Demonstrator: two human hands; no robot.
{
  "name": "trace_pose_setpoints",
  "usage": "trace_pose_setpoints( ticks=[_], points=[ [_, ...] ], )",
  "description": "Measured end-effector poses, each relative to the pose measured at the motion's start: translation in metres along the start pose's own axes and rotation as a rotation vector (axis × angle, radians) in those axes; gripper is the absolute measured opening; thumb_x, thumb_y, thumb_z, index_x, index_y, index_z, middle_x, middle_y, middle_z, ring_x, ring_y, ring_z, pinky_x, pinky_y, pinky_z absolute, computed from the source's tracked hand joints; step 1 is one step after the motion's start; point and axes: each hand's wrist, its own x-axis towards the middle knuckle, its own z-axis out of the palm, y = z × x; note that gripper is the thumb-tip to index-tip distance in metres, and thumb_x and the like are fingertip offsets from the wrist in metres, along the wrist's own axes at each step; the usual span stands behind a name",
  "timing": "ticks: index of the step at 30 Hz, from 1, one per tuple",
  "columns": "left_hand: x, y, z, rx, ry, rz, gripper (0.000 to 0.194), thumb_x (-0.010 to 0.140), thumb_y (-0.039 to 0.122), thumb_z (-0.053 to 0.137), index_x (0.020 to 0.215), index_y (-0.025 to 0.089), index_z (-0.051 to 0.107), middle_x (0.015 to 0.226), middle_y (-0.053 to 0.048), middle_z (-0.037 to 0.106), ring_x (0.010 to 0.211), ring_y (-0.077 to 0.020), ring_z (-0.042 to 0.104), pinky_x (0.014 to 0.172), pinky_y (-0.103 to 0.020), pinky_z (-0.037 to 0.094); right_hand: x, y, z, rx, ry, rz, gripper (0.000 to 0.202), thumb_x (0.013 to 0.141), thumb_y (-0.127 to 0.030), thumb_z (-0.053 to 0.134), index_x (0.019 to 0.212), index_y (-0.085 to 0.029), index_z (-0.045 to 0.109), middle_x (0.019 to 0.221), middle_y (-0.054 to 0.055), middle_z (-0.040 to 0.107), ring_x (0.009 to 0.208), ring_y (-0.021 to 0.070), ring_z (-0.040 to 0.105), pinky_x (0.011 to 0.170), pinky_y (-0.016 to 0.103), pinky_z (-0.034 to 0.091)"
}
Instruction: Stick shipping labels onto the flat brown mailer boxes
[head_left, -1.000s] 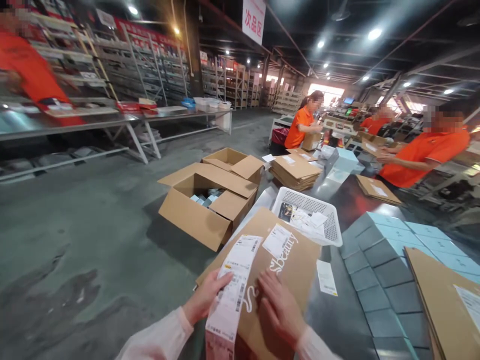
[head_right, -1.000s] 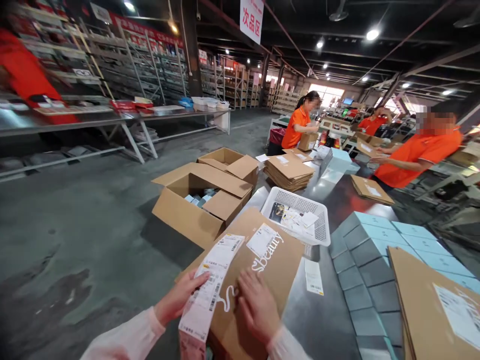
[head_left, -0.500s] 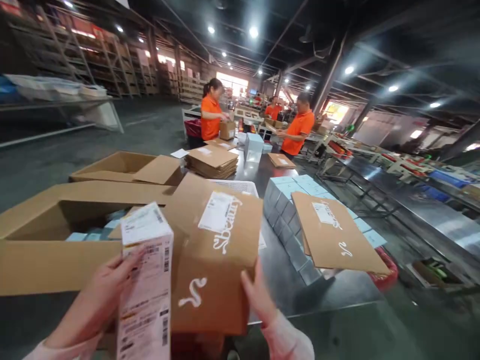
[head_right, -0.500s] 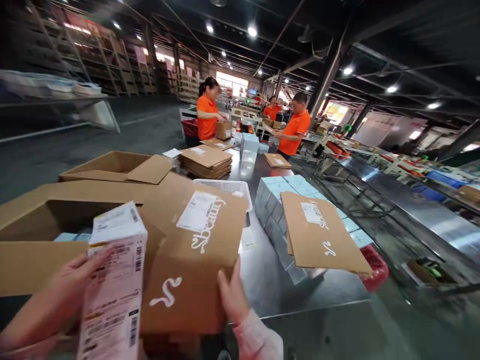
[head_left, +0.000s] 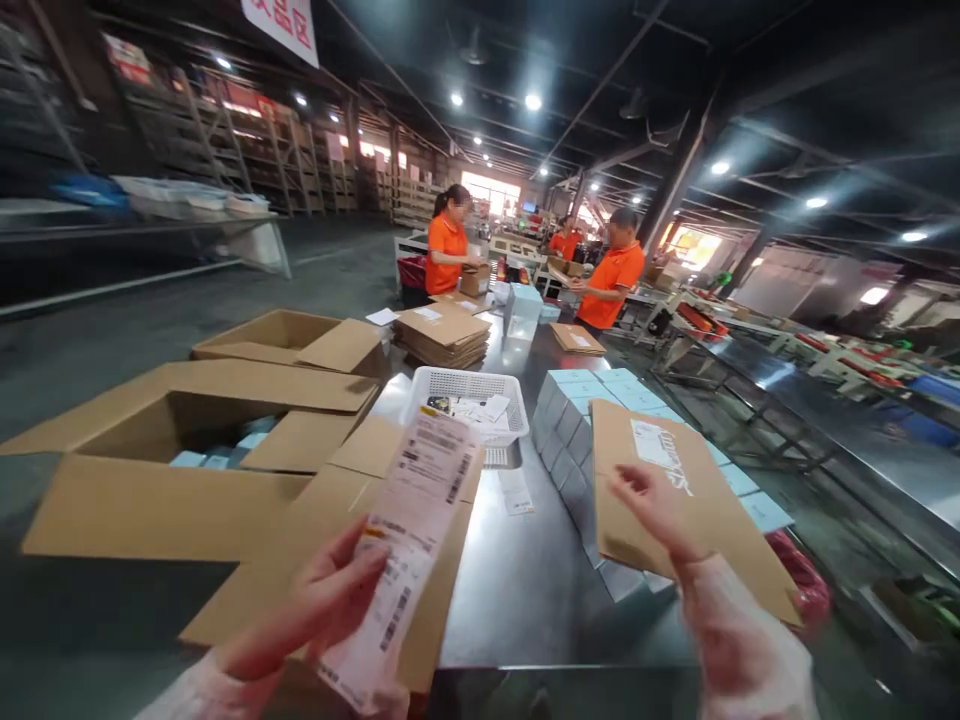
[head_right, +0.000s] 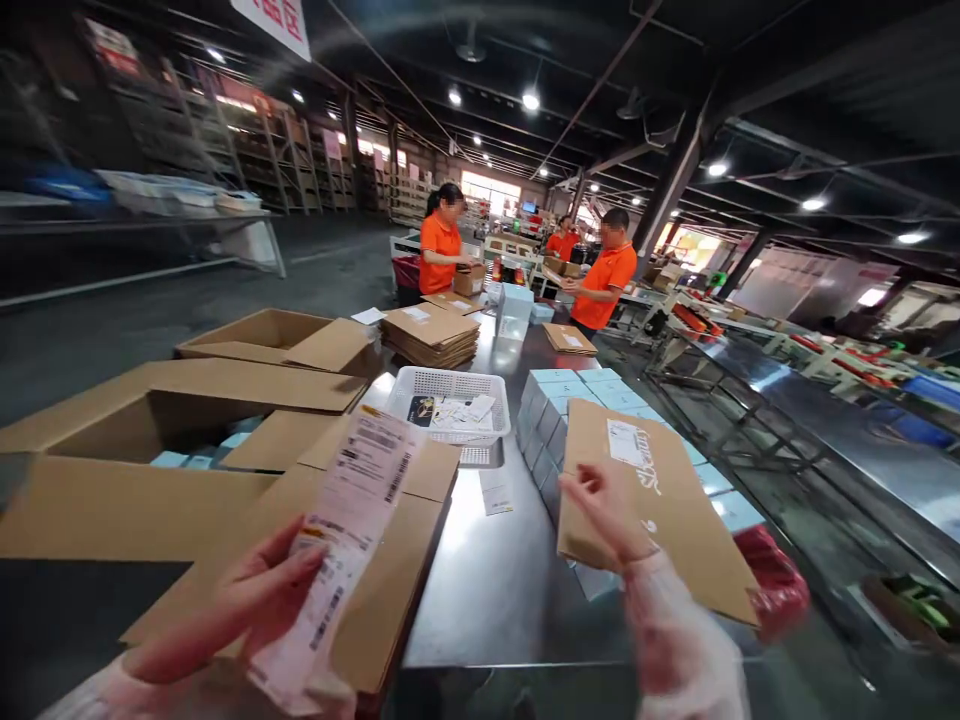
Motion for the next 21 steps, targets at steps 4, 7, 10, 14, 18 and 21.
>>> trace_pose_setpoints(
  ticks=[4,7,10,14,18,21],
  points=[
    [-0.002,-0.020,0.004,0.096,-0.202,0.061,0.060,0.064,0.051,0.078,0.113,0.021,0.064,0.106,-0.007,0.070,0.098,-0.0254,0.064,0.087,-0.035,0.051,-0.074,-0.046,0.174,0.598,-0.558,-0.156,0.058,0.058,-0.054,0.076,0.105,-0.020,0.065,0.102,0.009,0.071,0.089,0.0260,0.066,0.074,0.038,0.055],
    [0.000,-0.015,-0.010,0.091,-0.183,0.150,0.071,0.058,0.045,0.083,0.121,0.019,0.061,0.119,-0.010,0.065,0.114,-0.0289,0.056,0.099,-0.037,0.043,-0.102,-0.057,0.237,0.671,-0.639,-0.056,0.052,0.068,-0.063,0.066,0.089,-0.016,0.070,0.093,0.012,0.074,0.086,0.0275,0.068,0.078,0.041,0.055],
    [0.006,-0.008,-0.029,-0.021,-0.122,0.194,0.068,0.060,0.048,0.081,0.116,0.015,0.064,0.111,-0.011,0.068,0.105,-0.0287,0.060,0.094,-0.038,0.044,-0.092,-0.056,0.261,0.538,-0.738,-0.085,0.053,0.063,-0.064,0.071,0.083,-0.014,0.072,0.086,0.012,0.074,0.081,0.0303,0.069,0.075,0.042,0.056],
    [0.022,-0.012,-0.048,-0.087,-0.012,0.152,0.056,0.058,0.051,0.080,0.095,0.010,0.071,0.091,-0.010,0.071,0.085,-0.0236,0.063,0.082,-0.034,0.047,-0.065,-0.056,0.281,0.378,-0.921,-0.213,0.047,0.068,-0.056,0.070,0.092,-0.015,0.073,0.090,0.011,0.075,0.082,0.0293,0.069,0.072,0.039,0.056],
    [0.044,-0.032,-0.052,-0.096,0.199,0.116,0.051,0.048,0.051,0.085,0.073,0.010,0.069,0.068,-0.004,0.066,0.064,-0.0153,0.057,0.066,-0.028,0.043,-0.045,-0.066,0.292,0.376,-0.861,-0.224,0.049,0.065,-0.055,0.073,0.093,-0.016,0.073,0.091,0.010,0.074,0.085,0.0300,0.069,0.076,0.041,0.056],
    [0.060,-0.044,-0.049,-0.153,0.187,0.071,0.054,0.045,0.055,0.084,0.070,0.011,0.065,0.065,-0.002,0.063,0.062,-0.0127,0.054,0.063,-0.026,0.041,-0.031,-0.073,0.295,0.347,-0.745,-0.184,0.049,0.061,-0.061,0.072,0.079,-0.015,0.075,0.084,0.012,0.075,0.082,0.0315,0.069,0.077,0.043,0.055]
  ],
)
